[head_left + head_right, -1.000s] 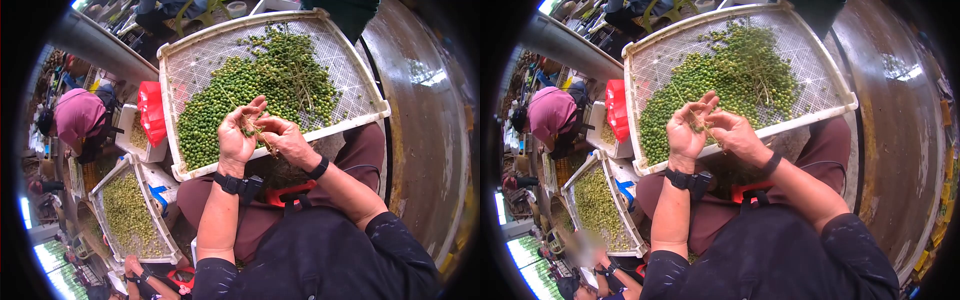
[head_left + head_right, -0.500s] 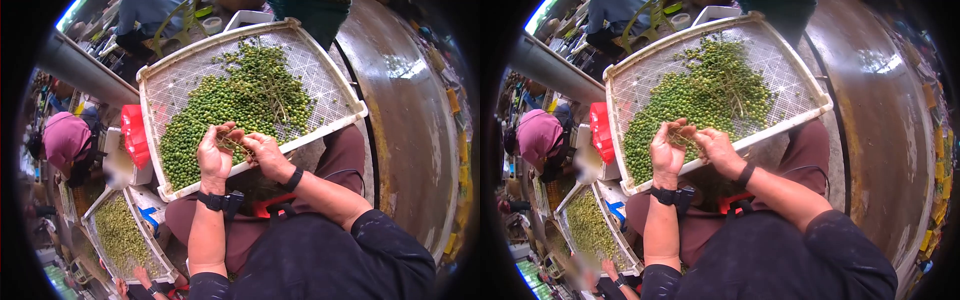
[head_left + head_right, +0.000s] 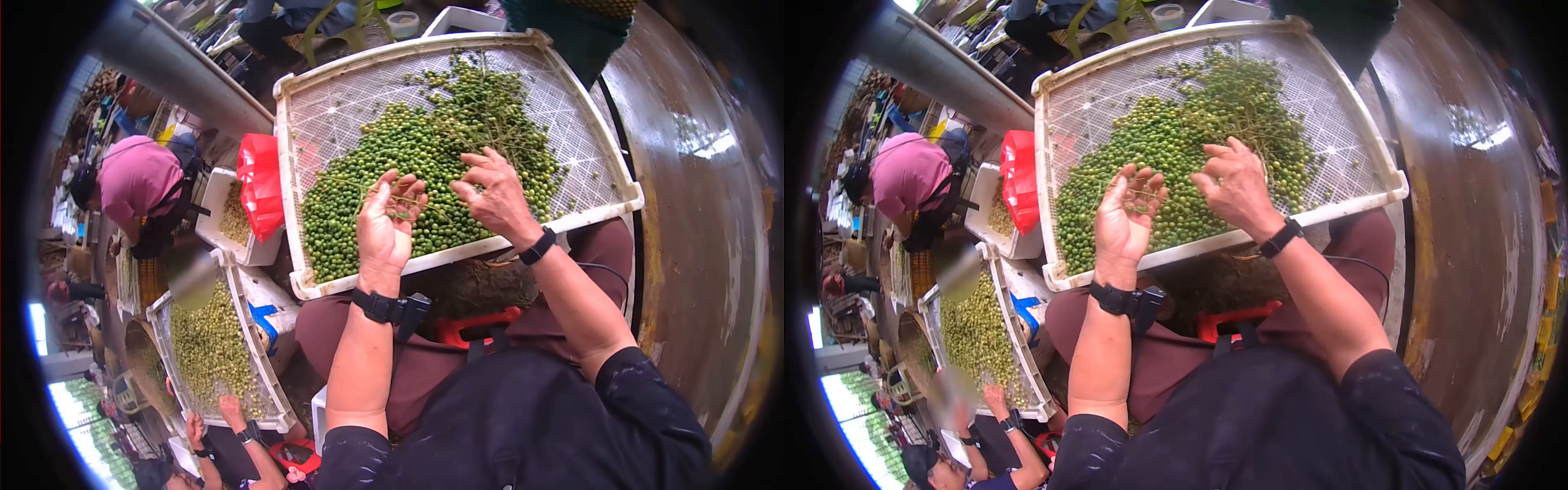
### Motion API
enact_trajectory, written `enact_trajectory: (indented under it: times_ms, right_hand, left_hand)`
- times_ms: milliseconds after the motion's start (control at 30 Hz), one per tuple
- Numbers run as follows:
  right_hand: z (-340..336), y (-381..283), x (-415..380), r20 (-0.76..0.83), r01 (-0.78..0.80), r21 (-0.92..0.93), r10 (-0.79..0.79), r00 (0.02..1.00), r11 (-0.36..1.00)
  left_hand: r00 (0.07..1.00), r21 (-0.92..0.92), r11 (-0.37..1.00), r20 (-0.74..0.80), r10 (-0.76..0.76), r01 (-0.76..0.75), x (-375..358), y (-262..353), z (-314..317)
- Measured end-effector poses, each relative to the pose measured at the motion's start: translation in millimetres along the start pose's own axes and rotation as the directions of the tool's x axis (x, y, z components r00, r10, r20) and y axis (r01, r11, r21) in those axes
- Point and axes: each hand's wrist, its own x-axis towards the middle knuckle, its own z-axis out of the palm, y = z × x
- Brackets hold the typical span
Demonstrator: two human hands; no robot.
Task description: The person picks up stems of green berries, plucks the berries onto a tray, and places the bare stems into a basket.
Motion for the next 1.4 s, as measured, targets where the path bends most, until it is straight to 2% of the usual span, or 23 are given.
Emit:
enact_trajectory:
  times_ms: [33, 100, 167, 200, 233, 267, 300, 367, 433, 567, 600, 700, 800, 900, 933, 967, 1000, 1033, 1067, 1167, 1200, 1300, 1400]
  right_hand:
    - [-5.8, -7.6, 2.0, -0.101, 0.063, 0.032, -0.06, 0.993, 0.997]
    - [-23.8, -35.7, -0.6, -0.081, 0.109, 0.242, -0.092, 0.992, 0.964]
    - [-27.4, -64.1, -6.2, -0.049, 0.261, 0.265, -0.258, 0.965, 0.928]
    - [-27.1, -83.6, -5.9, 0.009, 0.263, 0.349, -0.283, 0.959, 0.899]
    - [-22.1, -89.0, -10.2, 0.101, 0.2, 0.342, -0.248, 0.964, 0.918]
    - [-13.7, -86.8, -14.3, 0.104, 0.207, 0.306, -0.249, 0.963, 0.929]
    - [-4.6, -85.0, -16.7, 0.107, 0.214, 0.271, -0.25, 0.962, 0.939]
    - [8.6, -78.9, -20.9, 0.173, 0.093, 0.332, -0.157, 0.972, 0.939]
    - [13.1, -79.2, -19.0, 0.264, -0.003, 0.391, -0.11, 0.958, 0.92]
    - [38.2, -65.0, -28.0, 0.215, 0.007, 0.462, -0.12, 0.969, 0.887]
    - [45.4, -58.2, -30.2, 0.21, 0.01, 0.452, -0.117, 0.971, 0.892]
    - [60.2, -41.3, -35.6, 0.25, -0.126, 0.593, -0.033, 0.968, 0.795]
    - [61.3, -35.0, -35.4, 0.27, -0.174, 0.658, -0.014, 0.963, 0.733]
    - [44.3, -37.2, -27.5, 0.393, -0.336, 0.717, 0.044, 0.918, 0.611]
    - [36.7, -39.8, -25.6, 0.45, -0.407, 0.727, 0.064, 0.891, 0.553]
    - [29.6, -39.9, -26.4, 0.507, -0.48, 0.725, 0.088, 0.857, 0.494]
    - [24.7, -42.5, -29.1, 0.465, -0.436, 0.771, 0.057, 0.883, 0.464]
    - [23.6, -33.6, -27.8, 0.491, -0.464, 0.782, 0.048, 0.87, 0.417]
    - [20.3, -32.3, -28.0, 0.501, -0.486, 0.778, 0.075, 0.862, 0.398]
    - [11.4, -33.3, -27.3, 0.522, -0.53, 0.767, 0.127, 0.843, 0.363]
    - [10.1, -33.9, -27.3, 0.529, -0.54, 0.763, 0.138, 0.837, 0.354]
    - [4.5, -35.6, -27.3, 0.545, -0.543, 0.732, 0.124, 0.829, 0.41]
    - [16.2, -32.2, -31.5, 0.489, -0.527, 0.692, 0.215, 0.845, 0.493]
  left_hand:
    - [1.0, -0.003, 1.0, 0.008, -0.001, 0.002, 0.8, -1.4, 1.1]
    - [0.998, -0.095, 0.995, 0.065, -0.012, 0.018, 7.4, -8.9, -2.0]
    - [0.997, 0.023, 1.0, 0.073, -0.013, 0.011, 2.7, -14.4, 2.3]
    - [0.996, -0.013, 0.998, 0.061, 0.061, -0.06, 1.9, -21.2, 4.1]
    - [0.992, 0.077, 0.992, 0.086, 0.096, -0.103, 7.6, -28.6, -4.1]
    - [0.999, 0.12, 0.992, 0.045, 0.032, -0.037, 8.2, -30.9, -4.7]
    - [1.0, 0.031, 0.999, -0.005, -0.014, 0.014, 22.1, -50.1, -10.8]
    - [0.994, -0.059, 0.994, -0.064, -0.091, 0.088, 20.6, -46.1, -10.1]
    - [0.995, -0.071, 0.996, -0.083, -0.054, 0.048, 22.7, -48.1, -12.7]
    - [0.991, -0.031, 0.997, -0.113, -0.068, 0.065, 26.1, -65.6, -22.8]
    - [0.993, 0.055, 0.996, -0.094, -0.07, 0.076, 31.9, -73.1, -33.3]
    - [0.991, 0.064, 0.989, -0.022, -0.135, 0.136, 23.3, -59.4, -31.6]
    - [0.987, 0.024, 0.994, -0.119, -0.105, 0.108, 17.7, -55.3, -11.9]
    - [0.989, 0.062, 0.987, 0.006, -0.147, 0.146, 3.6, -42.9, -5.8]
    - [0.985, 0.162, 0.974, 0.049, -0.166, 0.156, -10.1, -29.7, 1.2]
    - [0.996, 0.248, 0.968, 0.06, -0.059, 0.042, -24.2, -20.3, 11.7]
    - [0.996, 0.382, 0.922, 0.086, 0.04, -0.07, -15.2, -31.0, 4.5]
    - [0.983, 0.504, 0.845, 0.124, 0.134, -0.178, -2.0, -45.7, -5.5]
    - [0.987, 0.452, 0.879, 0.108, 0.117, -0.154, 4.2, -53.7, -10.4]
    - [0.984, 0.662, 0.735, 0.173, 0.042, -0.148, -9.0, -35.9, -9.4]
    - [0.972, 0.637, 0.737, 0.199, 0.125, -0.225, -12.5, -37.7, -8.1]
    - [0.913, 0.89, 0.304, 0.236, 0.333, -0.34, -20.5, -36.6, -8.0]
    - [0.885, 0.913, 0.24, 0.211, 0.415, -0.331, -22.0, -41.6, -8.7]
